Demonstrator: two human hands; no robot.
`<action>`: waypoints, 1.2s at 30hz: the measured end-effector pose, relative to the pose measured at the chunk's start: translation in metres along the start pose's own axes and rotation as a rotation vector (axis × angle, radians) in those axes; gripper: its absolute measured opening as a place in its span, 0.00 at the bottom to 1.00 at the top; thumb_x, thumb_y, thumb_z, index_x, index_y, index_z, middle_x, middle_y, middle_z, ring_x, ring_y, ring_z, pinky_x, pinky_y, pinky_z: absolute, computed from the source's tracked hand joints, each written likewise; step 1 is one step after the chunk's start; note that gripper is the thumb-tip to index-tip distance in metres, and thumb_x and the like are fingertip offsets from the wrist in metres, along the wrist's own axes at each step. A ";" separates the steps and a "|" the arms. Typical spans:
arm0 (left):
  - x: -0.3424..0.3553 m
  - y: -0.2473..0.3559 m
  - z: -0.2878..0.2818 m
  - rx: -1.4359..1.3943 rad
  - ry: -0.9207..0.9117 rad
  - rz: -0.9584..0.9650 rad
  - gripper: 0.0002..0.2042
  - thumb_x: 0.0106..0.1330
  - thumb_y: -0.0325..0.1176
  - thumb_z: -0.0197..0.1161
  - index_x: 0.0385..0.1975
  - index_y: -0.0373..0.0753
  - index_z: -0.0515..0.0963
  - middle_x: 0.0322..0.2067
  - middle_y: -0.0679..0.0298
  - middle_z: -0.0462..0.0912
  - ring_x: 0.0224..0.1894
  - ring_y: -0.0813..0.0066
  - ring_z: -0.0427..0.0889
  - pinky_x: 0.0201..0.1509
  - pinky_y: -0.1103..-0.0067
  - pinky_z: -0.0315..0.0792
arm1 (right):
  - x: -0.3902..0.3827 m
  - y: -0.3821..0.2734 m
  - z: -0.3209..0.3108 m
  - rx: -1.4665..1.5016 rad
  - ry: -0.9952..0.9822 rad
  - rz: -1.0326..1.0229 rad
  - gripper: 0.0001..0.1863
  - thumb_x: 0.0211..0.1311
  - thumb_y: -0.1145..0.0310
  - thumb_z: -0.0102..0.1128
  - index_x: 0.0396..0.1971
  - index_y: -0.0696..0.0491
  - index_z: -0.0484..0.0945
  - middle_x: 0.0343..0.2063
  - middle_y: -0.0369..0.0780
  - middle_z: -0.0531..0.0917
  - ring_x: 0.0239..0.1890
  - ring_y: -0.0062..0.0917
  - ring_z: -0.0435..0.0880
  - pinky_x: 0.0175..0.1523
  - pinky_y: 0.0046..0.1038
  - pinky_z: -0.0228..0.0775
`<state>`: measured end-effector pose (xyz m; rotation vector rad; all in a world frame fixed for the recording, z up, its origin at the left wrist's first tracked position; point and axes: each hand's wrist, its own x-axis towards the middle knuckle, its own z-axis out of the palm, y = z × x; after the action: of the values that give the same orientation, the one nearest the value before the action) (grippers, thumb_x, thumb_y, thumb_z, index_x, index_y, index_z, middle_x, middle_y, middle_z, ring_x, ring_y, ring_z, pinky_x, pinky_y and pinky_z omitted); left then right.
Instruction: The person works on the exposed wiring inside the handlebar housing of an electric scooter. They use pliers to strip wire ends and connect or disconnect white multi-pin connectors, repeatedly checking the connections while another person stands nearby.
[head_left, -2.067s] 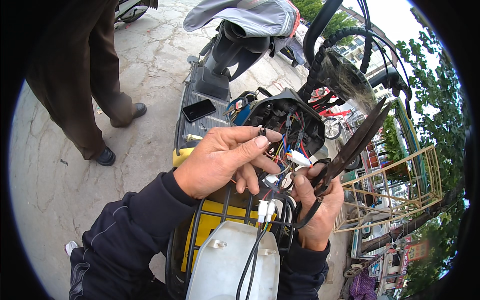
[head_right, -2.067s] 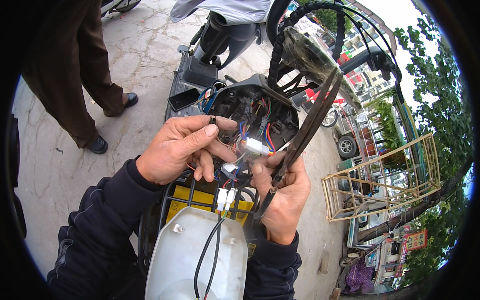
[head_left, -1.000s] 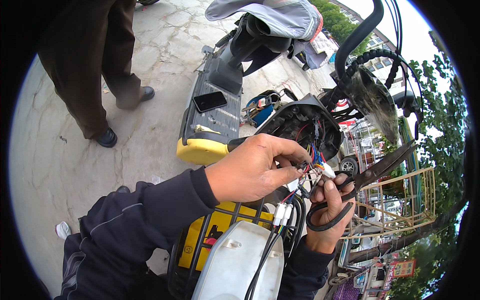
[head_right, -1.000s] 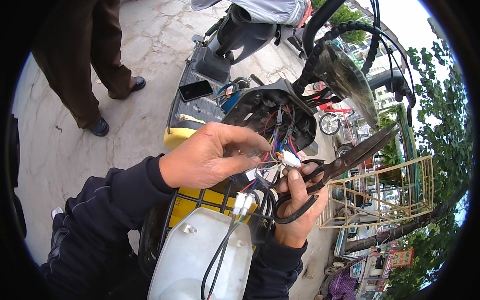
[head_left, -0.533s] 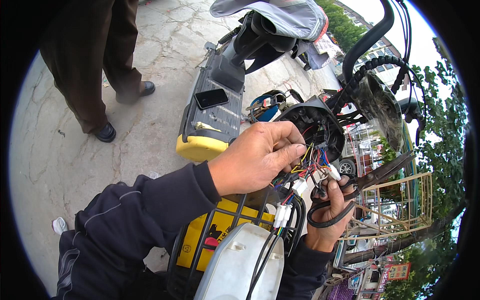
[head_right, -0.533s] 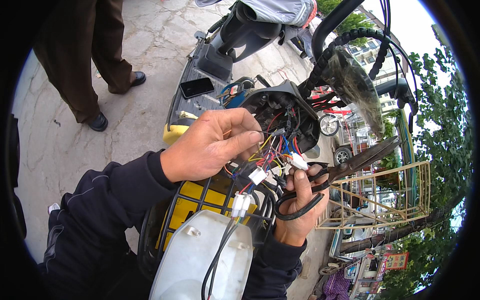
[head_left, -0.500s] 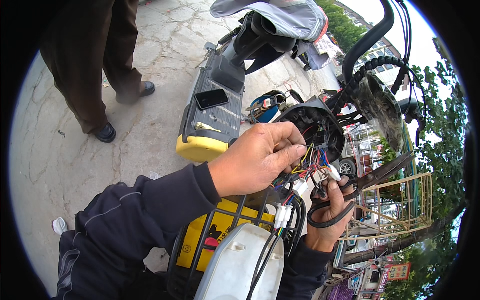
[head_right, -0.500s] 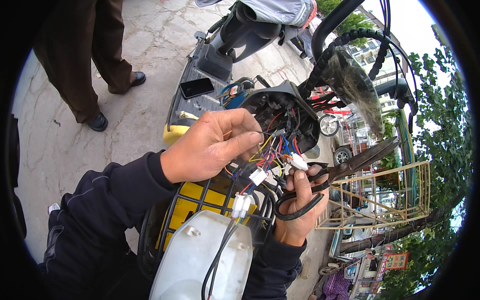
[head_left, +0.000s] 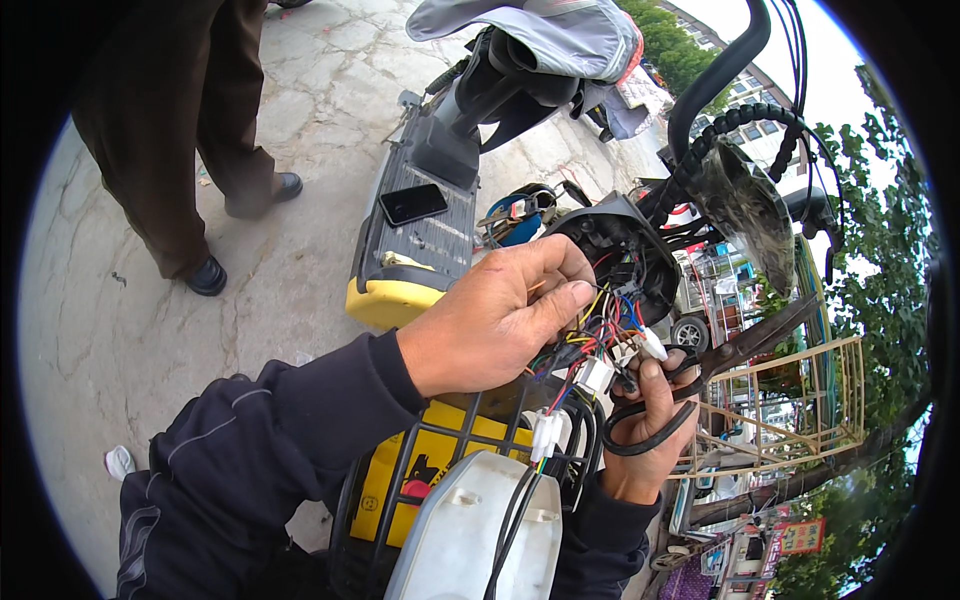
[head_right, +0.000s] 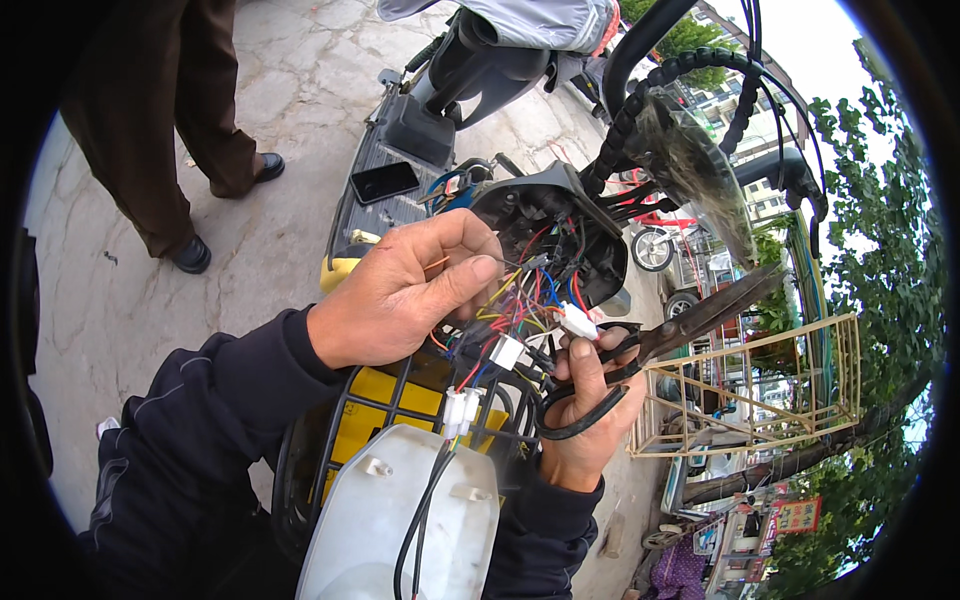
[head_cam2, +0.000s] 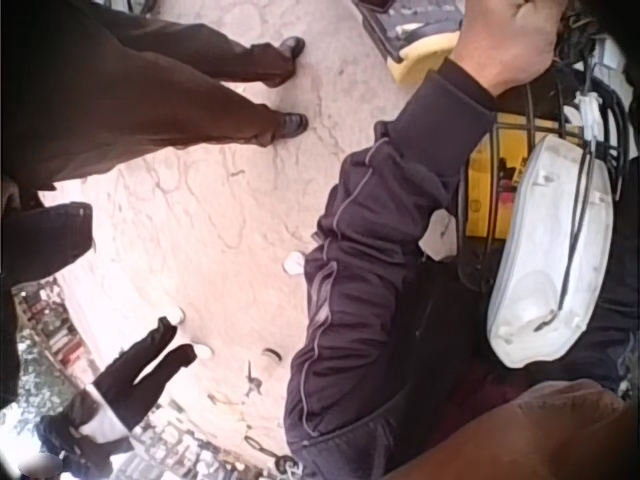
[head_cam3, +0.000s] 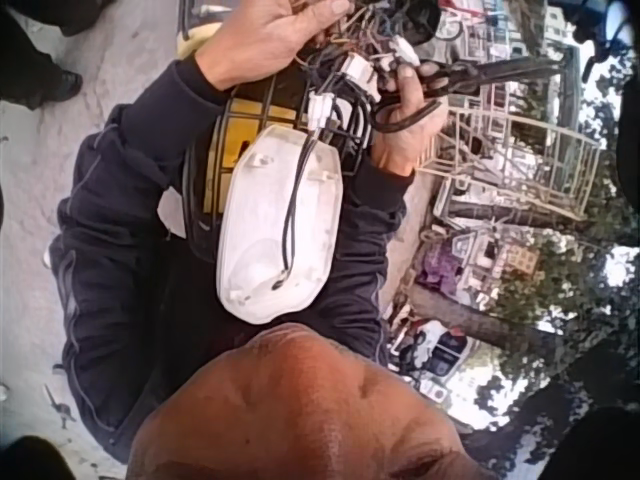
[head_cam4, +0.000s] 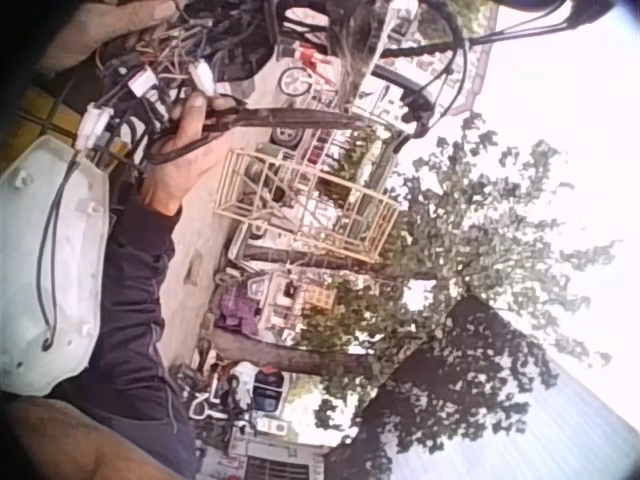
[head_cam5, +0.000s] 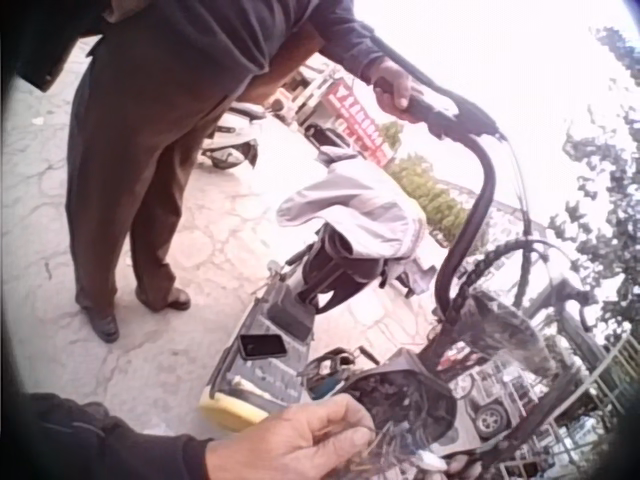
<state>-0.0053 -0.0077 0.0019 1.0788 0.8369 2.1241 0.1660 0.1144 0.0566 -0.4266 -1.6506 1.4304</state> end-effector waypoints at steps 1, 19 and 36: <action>0.000 0.000 -0.001 0.022 0.002 -0.005 0.09 0.78 0.36 0.58 0.45 0.36 0.74 0.33 0.70 0.79 0.33 0.86 0.75 0.39 0.84 0.72 | 0.000 0.000 0.000 0.005 0.000 0.009 0.12 0.63 0.79 0.64 0.44 0.59 0.72 0.36 0.45 0.82 0.29 0.22 0.76 0.38 0.21 0.68; -0.006 0.008 -0.002 -0.033 -0.110 -0.159 0.26 0.62 0.20 0.67 0.60 0.34 0.67 0.45 0.62 0.81 0.43 0.82 0.79 0.49 0.82 0.75 | -0.026 -0.034 0.020 -0.426 0.071 -0.167 0.13 0.62 0.78 0.71 0.39 0.56 0.73 0.32 0.36 0.79 0.30 0.13 0.72 0.36 0.17 0.64; -0.007 0.008 -0.003 -0.218 -0.101 -0.192 0.36 0.59 0.16 0.65 0.70 0.32 0.61 0.49 0.55 0.81 0.46 0.77 0.82 0.54 0.81 0.77 | -0.027 -0.020 0.044 -0.638 -0.016 -0.082 0.18 0.58 0.77 0.76 0.36 0.55 0.71 0.27 0.29 0.75 0.25 0.07 0.69 0.30 0.13 0.60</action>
<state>-0.0063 -0.0191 0.0036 0.9444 0.6187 1.9325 0.1520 0.0619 0.0669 -0.6889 -2.0962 0.8211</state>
